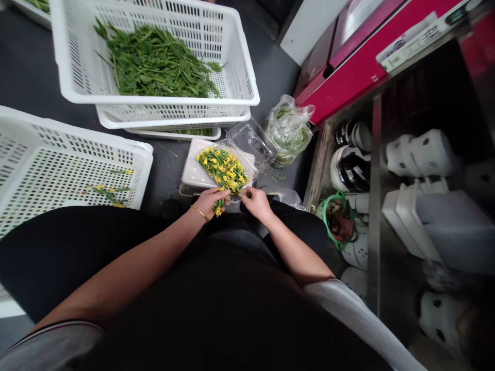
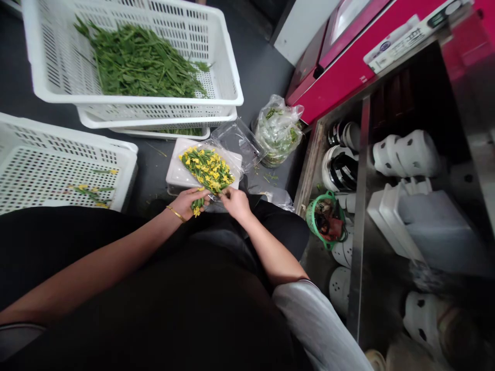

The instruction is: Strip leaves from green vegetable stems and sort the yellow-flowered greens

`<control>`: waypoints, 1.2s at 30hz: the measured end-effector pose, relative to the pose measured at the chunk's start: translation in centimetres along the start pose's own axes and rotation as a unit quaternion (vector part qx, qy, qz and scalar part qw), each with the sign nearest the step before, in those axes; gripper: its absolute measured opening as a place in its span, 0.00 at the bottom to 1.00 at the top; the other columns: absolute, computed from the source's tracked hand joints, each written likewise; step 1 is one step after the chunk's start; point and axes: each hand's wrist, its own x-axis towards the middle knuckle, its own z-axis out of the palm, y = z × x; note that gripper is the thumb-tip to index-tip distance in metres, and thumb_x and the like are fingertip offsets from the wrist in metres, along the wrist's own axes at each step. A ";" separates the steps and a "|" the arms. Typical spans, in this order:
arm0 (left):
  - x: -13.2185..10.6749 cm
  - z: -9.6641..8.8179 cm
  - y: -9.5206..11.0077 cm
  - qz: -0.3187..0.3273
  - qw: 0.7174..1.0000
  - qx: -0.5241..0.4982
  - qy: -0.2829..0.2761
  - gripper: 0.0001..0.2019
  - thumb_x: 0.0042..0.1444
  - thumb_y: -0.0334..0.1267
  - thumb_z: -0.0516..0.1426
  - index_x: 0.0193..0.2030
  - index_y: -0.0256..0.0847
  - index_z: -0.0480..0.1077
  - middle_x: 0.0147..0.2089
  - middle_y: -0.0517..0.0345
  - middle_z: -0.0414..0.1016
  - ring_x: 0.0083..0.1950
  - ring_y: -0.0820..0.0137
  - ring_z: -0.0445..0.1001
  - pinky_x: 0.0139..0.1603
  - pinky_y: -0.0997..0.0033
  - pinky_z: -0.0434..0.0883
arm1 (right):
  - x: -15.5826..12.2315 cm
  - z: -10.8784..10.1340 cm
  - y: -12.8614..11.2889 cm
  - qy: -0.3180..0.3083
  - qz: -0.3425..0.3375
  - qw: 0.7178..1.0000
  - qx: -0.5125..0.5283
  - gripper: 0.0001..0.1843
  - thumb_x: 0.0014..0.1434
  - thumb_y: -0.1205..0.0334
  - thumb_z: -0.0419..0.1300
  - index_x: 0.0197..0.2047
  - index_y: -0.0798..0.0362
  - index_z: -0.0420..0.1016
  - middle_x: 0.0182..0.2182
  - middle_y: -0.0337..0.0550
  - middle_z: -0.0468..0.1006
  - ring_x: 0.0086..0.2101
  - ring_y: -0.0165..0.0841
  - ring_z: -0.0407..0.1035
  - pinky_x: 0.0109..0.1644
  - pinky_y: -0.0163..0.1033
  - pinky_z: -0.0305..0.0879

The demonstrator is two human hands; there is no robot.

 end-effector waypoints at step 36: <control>0.7 -0.6 -0.9 0.027 0.996 0.047 0.064 0.16 0.27 0.33 0.69 0.25 0.32 0.70 0.19 0.60 0.68 0.17 0.77 0.64 0.13 0.78 0.59 | 0.8 1.9 -0.2 -0.074 0.005 0.969 0.235 0.10 0.47 0.57 0.58 0.25 0.56 0.71 0.20 0.34 0.69 0.23 0.24 0.62 0.29 0.29 0.60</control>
